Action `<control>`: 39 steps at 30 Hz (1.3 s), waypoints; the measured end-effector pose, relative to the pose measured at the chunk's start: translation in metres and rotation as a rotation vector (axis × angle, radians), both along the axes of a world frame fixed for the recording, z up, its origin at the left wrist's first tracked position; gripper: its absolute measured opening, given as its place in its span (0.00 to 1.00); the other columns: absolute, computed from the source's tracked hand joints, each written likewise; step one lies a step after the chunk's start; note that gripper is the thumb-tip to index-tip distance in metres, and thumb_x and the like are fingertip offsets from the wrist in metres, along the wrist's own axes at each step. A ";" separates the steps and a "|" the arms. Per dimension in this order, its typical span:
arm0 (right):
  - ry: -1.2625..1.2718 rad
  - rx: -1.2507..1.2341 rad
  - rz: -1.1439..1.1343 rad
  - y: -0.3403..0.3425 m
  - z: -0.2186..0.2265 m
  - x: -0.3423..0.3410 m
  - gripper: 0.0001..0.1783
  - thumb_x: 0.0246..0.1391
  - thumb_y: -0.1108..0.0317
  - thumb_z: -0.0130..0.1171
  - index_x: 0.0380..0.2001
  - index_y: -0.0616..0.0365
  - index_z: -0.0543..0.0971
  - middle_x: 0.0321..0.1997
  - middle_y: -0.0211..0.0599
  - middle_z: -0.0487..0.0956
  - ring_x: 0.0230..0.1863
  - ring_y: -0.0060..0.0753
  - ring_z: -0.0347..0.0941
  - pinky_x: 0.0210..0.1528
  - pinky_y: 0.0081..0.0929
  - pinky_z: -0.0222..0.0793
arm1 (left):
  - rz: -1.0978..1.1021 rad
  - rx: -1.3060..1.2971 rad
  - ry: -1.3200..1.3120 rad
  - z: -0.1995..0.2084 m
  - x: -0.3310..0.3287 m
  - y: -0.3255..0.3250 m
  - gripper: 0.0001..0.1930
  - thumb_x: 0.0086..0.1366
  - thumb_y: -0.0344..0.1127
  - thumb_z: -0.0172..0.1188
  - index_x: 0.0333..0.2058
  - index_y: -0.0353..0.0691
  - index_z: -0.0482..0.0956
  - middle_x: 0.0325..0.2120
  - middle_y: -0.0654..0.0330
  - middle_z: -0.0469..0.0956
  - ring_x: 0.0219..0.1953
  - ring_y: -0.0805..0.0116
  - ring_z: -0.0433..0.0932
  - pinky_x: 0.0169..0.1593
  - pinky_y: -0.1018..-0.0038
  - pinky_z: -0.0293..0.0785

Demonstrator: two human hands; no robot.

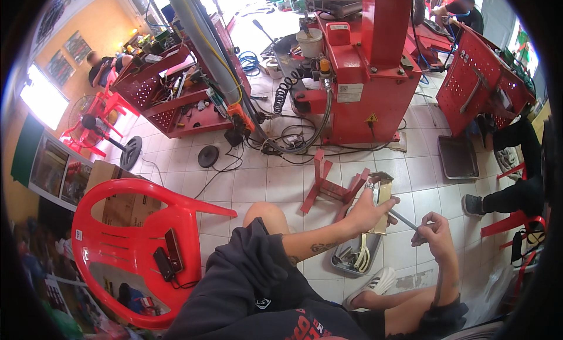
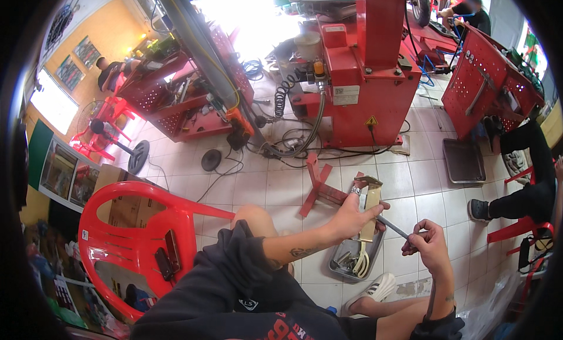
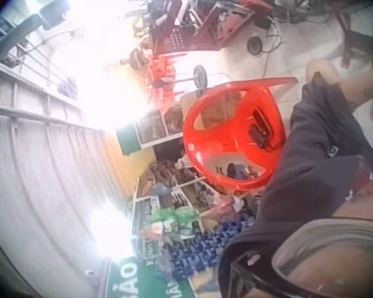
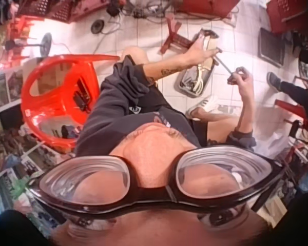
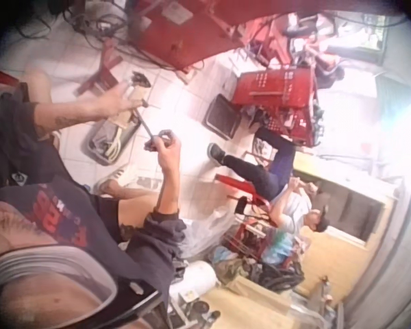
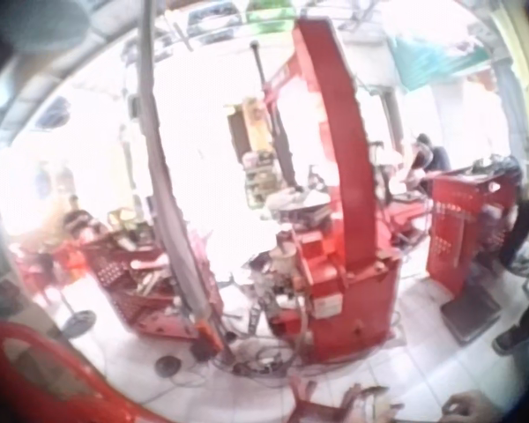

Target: The person sits on a low stool in a workshop and assembles a small metal bracket. They use a screwdriver to tighten screws into the bracket, handling the parts and tools with both hands. The person occasionally pauses to inspect the assembly or adjust their grip on the components.

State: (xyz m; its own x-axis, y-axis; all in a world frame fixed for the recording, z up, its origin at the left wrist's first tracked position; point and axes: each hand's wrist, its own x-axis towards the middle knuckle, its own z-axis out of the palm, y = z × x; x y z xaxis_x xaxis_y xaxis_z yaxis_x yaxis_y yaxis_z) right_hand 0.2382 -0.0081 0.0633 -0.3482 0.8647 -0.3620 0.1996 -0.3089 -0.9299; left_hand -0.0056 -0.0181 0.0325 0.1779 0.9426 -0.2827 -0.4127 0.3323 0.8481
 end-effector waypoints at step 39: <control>0.127 -0.062 -0.151 0.013 -0.002 0.022 0.09 0.70 0.63 0.43 0.45 0.56 0.69 0.36 0.40 0.82 0.36 0.30 0.82 0.36 0.21 0.77 | -0.567 -0.025 0.002 -0.001 0.018 -0.012 0.30 0.68 0.26 0.55 0.63 0.39 0.49 0.49 0.46 0.76 0.33 0.58 0.84 0.39 0.65 0.83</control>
State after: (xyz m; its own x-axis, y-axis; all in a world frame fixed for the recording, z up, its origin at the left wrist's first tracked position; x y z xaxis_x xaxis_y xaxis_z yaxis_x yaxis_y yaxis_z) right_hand 0.2602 0.0052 0.0614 -0.2628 0.8877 -0.3780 0.0292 -0.3843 -0.9228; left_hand 0.0128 -0.0300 0.0315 0.6533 0.6929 -0.3051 -0.1620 0.5216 0.8376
